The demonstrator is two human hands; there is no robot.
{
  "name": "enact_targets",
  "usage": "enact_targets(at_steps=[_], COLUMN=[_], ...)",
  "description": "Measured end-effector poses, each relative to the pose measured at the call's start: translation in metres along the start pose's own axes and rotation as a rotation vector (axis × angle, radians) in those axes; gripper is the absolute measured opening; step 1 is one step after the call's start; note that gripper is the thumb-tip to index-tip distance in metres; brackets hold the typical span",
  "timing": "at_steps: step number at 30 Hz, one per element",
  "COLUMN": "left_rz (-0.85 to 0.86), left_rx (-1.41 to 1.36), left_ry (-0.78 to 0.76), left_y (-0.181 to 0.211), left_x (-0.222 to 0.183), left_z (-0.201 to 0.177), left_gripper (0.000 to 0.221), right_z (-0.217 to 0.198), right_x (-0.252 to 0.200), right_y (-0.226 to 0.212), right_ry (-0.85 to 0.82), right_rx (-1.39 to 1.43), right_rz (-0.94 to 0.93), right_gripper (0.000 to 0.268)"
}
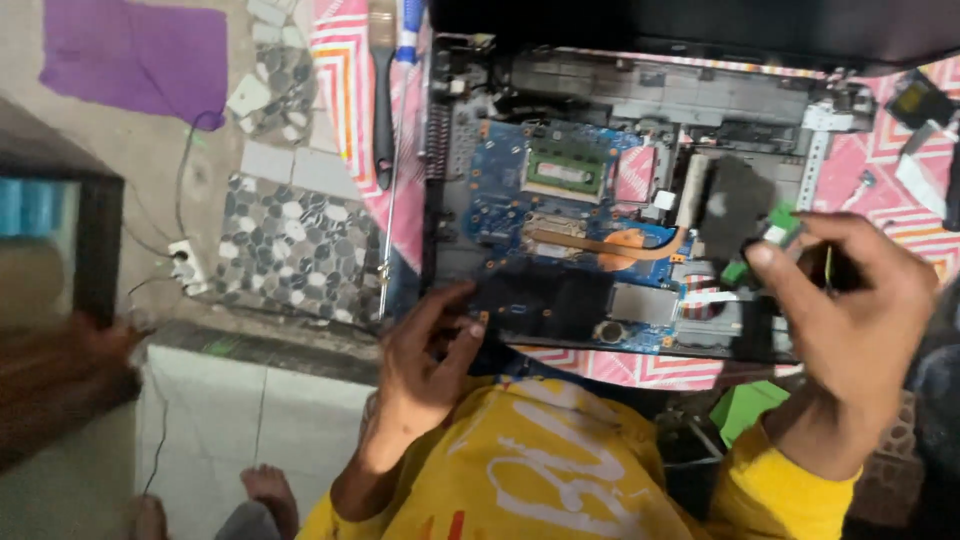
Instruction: Disassembling a laptop and attempting to install a RAM module into the motherboard slot.
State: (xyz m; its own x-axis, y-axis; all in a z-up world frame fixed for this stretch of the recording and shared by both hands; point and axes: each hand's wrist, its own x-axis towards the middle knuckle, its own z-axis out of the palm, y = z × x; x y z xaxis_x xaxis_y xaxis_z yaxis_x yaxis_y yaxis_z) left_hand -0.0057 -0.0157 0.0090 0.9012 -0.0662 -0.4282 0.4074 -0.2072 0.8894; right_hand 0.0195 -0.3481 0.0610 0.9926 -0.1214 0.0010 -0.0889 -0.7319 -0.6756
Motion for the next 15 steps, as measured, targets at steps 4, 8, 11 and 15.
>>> enact_targets(at_steps=[4,8,11,15], left_rz=[0.126,0.194,0.18,0.031], left_rx=[-0.049,-0.062,-0.222,-0.523], left_ry=[-0.107,-0.151,-0.13,-0.078], left_y=[-0.009,-0.016,-0.022,-0.03], left_x=[-0.002,-0.005,-0.007,-0.008], left_z=[-0.005,-0.003,0.003,0.013], left_gripper=[0.026,0.019,0.013,0.022], right_z=[0.069,0.114,0.117,0.094], right_x=[-0.026,-0.03,-0.029,-0.046], right_y=[-0.053,-0.09,-0.098,-0.062], right_ry=[-0.232,-0.413,-0.398,-0.432], right_rx=[0.258,0.269,0.134,0.168], right_rz=[0.042,-0.144,-0.301,-0.109], right_gripper=[0.037,0.024,0.021,0.03])
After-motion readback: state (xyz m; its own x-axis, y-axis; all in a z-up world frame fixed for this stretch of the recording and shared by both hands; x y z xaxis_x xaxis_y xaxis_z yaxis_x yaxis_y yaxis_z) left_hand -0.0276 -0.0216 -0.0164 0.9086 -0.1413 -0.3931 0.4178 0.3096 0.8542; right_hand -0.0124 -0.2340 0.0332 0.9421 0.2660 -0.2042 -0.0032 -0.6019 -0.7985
